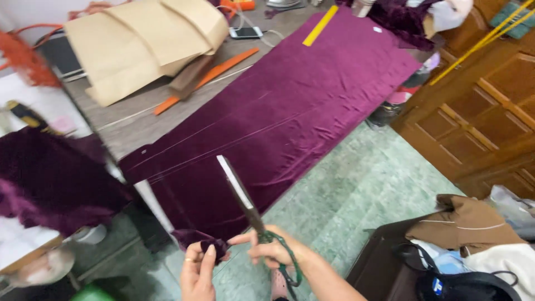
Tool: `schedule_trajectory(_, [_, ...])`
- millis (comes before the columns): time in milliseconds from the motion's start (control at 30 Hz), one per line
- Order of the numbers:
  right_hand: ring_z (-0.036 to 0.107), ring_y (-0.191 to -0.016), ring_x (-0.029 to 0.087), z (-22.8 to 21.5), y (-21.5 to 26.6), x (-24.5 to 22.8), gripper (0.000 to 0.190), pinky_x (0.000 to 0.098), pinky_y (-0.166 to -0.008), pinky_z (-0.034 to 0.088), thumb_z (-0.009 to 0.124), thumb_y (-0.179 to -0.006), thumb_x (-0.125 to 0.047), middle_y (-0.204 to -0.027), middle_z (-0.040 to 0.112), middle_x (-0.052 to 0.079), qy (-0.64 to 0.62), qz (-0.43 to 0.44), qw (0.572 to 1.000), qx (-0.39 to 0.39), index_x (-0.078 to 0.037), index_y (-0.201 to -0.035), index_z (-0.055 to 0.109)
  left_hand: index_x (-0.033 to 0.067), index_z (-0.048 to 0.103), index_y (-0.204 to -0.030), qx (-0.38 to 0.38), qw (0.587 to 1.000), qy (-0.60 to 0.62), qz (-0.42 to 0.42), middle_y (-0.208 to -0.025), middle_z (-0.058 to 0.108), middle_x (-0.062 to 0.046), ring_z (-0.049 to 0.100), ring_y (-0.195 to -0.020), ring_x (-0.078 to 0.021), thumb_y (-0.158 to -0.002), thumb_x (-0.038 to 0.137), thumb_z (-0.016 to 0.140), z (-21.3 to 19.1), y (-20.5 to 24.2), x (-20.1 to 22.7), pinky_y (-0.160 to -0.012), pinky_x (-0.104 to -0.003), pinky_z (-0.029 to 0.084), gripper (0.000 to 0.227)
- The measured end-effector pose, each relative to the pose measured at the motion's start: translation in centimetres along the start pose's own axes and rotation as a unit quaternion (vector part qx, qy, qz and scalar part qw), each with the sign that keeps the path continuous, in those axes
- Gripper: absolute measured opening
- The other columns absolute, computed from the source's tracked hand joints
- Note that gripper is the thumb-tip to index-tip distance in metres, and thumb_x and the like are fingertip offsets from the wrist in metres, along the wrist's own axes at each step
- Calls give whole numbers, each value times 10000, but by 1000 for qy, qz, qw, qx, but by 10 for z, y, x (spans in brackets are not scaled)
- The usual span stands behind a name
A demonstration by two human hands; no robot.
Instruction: The person cuts a large piece of purple velvet fabric along chalk lines using shears. After cutting, they use a yellow ruler and a piece of chalk to measure and mark additional lines on the fabric.
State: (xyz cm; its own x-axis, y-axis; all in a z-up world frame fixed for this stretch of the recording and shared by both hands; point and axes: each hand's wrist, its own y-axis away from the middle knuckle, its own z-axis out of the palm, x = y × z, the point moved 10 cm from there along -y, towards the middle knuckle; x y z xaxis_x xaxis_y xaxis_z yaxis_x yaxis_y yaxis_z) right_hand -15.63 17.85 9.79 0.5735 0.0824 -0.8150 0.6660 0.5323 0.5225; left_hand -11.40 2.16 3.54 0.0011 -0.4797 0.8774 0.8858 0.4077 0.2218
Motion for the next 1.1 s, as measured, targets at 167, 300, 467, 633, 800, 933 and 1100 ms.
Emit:
schedule_trajectory(167, [345, -318, 73, -31, 13, -15, 330, 187, -309, 229, 627, -820, 0, -665, 629, 173, -57, 33, 995, -73, 84, -1124, 531, 0, 582, -970, -82, 992, 90, 33, -746, 677, -178, 626, -633, -209, -952, 127, 530, 135, -2, 40, -622, -302, 494, 138])
schedule_trajectory(300, [354, -445, 68, -102, 23, -49, 168, 215, -381, 232, 636, -845, -72, -667, 506, 65, 65, 36, 997, -32, -110, -854, 472, 30, 501, -951, -87, 988, 122, -25, -584, 474, -117, 547, -547, -240, -962, 163, 507, 218, -20, 18, -426, -334, 449, 134])
schedule_trajectory(467, [358, -479, 50, -237, 18, -73, 293, 235, -425, 274, 727, -852, -249, -572, 398, -74, 226, -68, 971, 23, -192, -727, 467, 74, 523, -919, -29, 997, 71, -25, -523, 236, 58, 256, -405, -38, -925, 124, 577, 285, -49, -37, -359, -236, 154, 74])
schedule_trajectory(633, [454, -613, 93, -352, -17, -83, 305, 254, -618, 373, 749, -842, -328, -640, 504, -52, 313, -35, 937, 154, -175, -695, 530, 193, 225, -617, -99, 953, -230, 171, -619, 226, 97, 247, -603, -46, -960, 251, 620, 344, -85, 16, -534, -304, 233, 526])
schedule_trajectory(800, [231, -382, 132, -350, -27, -84, 367, 303, -335, 234, 722, -878, -328, -489, 247, 18, 232, 93, 959, 136, -127, -756, 440, 149, 335, -553, -17, 878, -364, 310, -584, 388, 39, 368, -569, -102, -909, 229, 655, 281, -141, 99, -553, -327, 325, 485])
schedule_trajectory(933, [217, -397, 160, -338, -46, -80, 367, 331, -378, 255, 711, -908, -306, -525, 248, 32, 212, 169, 954, 127, -112, -801, 418, 154, 544, -675, 142, 727, -587, 326, -748, 555, -29, 564, -709, -248, -810, 295, 704, 178, -190, 166, -625, -420, 408, 252])
schedule_trajectory(1100, [240, -418, 131, -288, -77, -93, 369, 299, -343, 239, 731, -882, -279, -516, 254, 11, 243, 116, 955, 121, -115, -751, 427, 171, 563, -975, 176, 674, -713, 84, -1065, 519, -87, 621, -810, -372, -824, 304, 660, 47, -256, 173, -649, -535, 477, 223])
